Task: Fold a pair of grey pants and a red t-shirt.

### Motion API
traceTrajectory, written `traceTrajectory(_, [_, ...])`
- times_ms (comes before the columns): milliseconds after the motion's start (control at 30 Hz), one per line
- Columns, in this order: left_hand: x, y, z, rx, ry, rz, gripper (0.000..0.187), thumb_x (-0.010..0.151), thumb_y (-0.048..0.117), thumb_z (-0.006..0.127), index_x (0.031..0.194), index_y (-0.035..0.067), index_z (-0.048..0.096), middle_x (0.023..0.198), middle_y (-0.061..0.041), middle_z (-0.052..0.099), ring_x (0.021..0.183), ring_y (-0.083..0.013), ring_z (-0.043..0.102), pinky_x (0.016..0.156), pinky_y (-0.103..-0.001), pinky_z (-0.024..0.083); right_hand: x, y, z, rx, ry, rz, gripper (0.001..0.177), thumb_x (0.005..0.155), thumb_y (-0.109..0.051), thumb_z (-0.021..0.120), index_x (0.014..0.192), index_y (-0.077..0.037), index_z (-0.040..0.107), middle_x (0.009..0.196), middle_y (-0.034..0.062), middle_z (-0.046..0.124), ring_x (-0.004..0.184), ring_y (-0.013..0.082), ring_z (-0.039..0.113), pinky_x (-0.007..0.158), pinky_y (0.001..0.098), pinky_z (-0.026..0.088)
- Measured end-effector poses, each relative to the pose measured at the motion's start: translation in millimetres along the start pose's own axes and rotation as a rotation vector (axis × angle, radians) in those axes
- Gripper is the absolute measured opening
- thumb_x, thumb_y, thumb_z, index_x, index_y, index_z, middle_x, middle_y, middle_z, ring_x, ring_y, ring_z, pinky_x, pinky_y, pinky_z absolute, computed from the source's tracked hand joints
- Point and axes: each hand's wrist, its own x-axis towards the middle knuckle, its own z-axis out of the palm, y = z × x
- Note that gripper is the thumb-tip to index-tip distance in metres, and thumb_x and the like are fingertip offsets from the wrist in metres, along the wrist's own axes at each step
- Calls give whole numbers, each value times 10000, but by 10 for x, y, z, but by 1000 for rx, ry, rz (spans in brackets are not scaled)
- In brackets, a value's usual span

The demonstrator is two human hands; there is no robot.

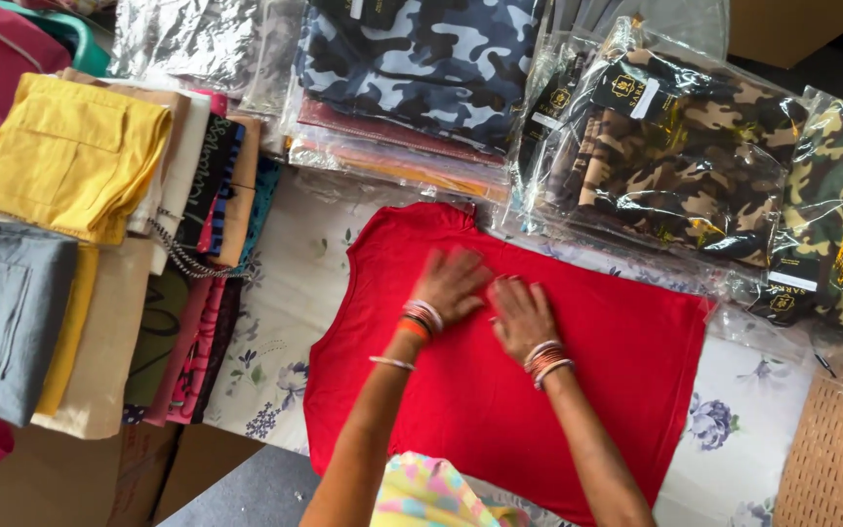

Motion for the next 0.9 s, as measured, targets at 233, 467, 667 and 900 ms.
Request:
traceTrajectory(233, [-271, -1397, -505, 274, 36, -613, 614, 1014, 616, 367, 1592, 415, 315, 1715, -41, 151, 1571, -322, 117, 1169, -732, 57, -884, 2211, 370, 88, 165, 537, 683, 1122, -519, 290, 1612, -42, 272, 1688, 212, 277, 1550, 366, 229, 1248, 588, 132])
traceTrajectory(467, [-258, -1368, -675, 208, -71, -619, 569, 1049, 576, 279, 1602, 456, 221, 1731, -59, 74, 1579, -366, 50, 1192, -711, 0, -1090, 2291, 395, 44, 137, 606, 718, 1042, -481, 301, 1653, -108, 242, 1687, 144, 284, 1559, 327, 237, 1270, 554, 34])
traceTrajectory(667, [-155, -1139, -893, 276, -280, -722, 601, 1039, 557, 324, 1610, 477, 157, 1711, -25, 50, 1569, -361, 57, 1179, -770, -12, -1108, 2095, 275, 188, 158, 602, 723, 1052, -469, 316, 1654, -91, 183, 1705, 171, 196, 1582, 345, 125, 1251, 556, 6])
traceTrajectory(900, [-1444, -311, -1014, 3, 197, -515, 690, 1020, 300, 622, 1629, 167, 326, 1691, -221, 222, 1552, -414, 271, 1257, -544, 252, -2051, 599, 259, 77, 224, 426, 707, 1056, -566, 348, 1633, -159, 307, 1701, 229, 221, 1565, 490, 141, 1224, 694, 27])
